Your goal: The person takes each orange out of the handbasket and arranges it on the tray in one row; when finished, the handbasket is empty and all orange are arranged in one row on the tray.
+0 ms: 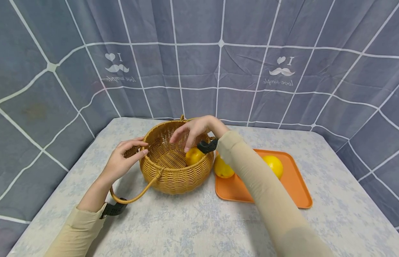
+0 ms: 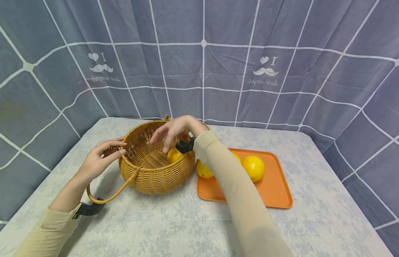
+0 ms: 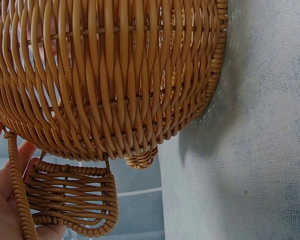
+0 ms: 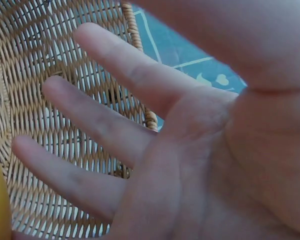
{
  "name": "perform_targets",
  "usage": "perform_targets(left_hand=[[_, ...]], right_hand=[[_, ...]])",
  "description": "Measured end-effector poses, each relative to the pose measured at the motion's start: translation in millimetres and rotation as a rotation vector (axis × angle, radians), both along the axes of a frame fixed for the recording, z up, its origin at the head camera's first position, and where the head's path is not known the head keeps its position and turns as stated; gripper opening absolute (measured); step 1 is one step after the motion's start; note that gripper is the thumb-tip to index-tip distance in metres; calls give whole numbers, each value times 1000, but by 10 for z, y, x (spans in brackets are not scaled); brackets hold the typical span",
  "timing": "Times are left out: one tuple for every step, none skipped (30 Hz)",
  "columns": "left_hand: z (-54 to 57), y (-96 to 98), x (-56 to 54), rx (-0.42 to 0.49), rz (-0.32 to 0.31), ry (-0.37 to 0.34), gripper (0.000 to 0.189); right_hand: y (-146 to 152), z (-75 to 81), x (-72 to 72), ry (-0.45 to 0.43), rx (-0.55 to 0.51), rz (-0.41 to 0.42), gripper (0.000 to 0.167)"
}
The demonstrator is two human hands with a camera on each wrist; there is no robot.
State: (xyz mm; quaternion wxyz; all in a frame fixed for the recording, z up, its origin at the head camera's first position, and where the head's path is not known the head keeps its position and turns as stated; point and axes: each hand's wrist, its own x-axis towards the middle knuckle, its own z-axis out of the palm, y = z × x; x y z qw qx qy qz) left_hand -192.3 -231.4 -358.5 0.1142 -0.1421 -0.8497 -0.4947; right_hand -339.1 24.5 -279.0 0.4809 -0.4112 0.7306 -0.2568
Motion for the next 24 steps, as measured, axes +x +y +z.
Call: perform_targets(left_hand=[[0, -2, 0, 0, 1, -1, 30], [0, -3, -1, -1, 3, -1, 30], [0, -3, -2, -3, 6, 0, 30], [0, -4, -3, -3, 9, 2, 30], [0, -4, -4, -4, 11, 2, 30], [0, -5, -6, -4, 14, 3, 30], [0, -5, -7, -5, 17, 3, 30], [-1, -6, -8, -5, 18, 3, 30], [-2, -6, -10, -3, 19, 3, 30], [-2, -6, -10, -3, 19, 3, 30], [-3, -7, -11, -3, 20, 2, 30], [-3, -7, -12, -4, 21, 3, 30], [-4, -8, -13, -4, 20, 2, 30], [-5, -8, -14, -5, 21, 2, 30], [-6, -8, -15, -6, 21, 3, 30], [-7, -8, -16, -7, 22, 4, 30], [-8, -7, -16, -9, 24, 5, 30], [-9, -7, -17, -10, 24, 6, 30], [-9, -7, -18, -11, 25, 6, 30], [-9, -7, -19, -12, 26, 8, 30], [-9, -7, -19, -14, 27, 9, 29], [-9, -7, -19, -14, 27, 9, 29], [-9, -8, -19, -15, 28, 9, 30], [-9, -10, -19, -15, 28, 9, 30]], right_hand=[[-2, -4, 1, -3, 9, 0, 68], [-6, -9, 1, -4, 11, 6, 68], [-10, -15, 2, -8, 9, 11, 69], [-13, -21, 0, -9, 4, 15, 69], [-16, -27, -2, -9, -1, 22, 69], [-18, -34, -4, -6, -9, 31, 70], [-20, -41, -4, -14, -14, 32, 70], [-20, -44, 1, -32, -15, 28, 69], [-20, -45, 7, -52, -15, 19, 70], [-19, -44, 15, -69, -13, 8, 69], [-19, -44, 24, -87, -8, -3, 69], [-18, -42, 35, -107, -3, -17, 69], [-18, -40, 46, -127, 3, -33, 69], [-20, -36, 56, -134, 5, -40, 69], [-22, -36, 62, -138, 6, -46, 69], [-27, -35, 66, -135, 4, -47, 68], [-32, -33, 69, -133, 3, -47, 68], [-38, -31, 70, -124, 0, -40, 68], [-47, -31, 72, -114, -1, -35, 67], [-53, -27, 72, -104, -1, -28, 68], [-59, -23, 71, -96, -1, -23, 68], [-65, -20, 71, -91, 1, -20, 68], [-71, -17, 71, -87, 5, -19, 68], [-77, -13, 72, -74, 11, -12, 68]])
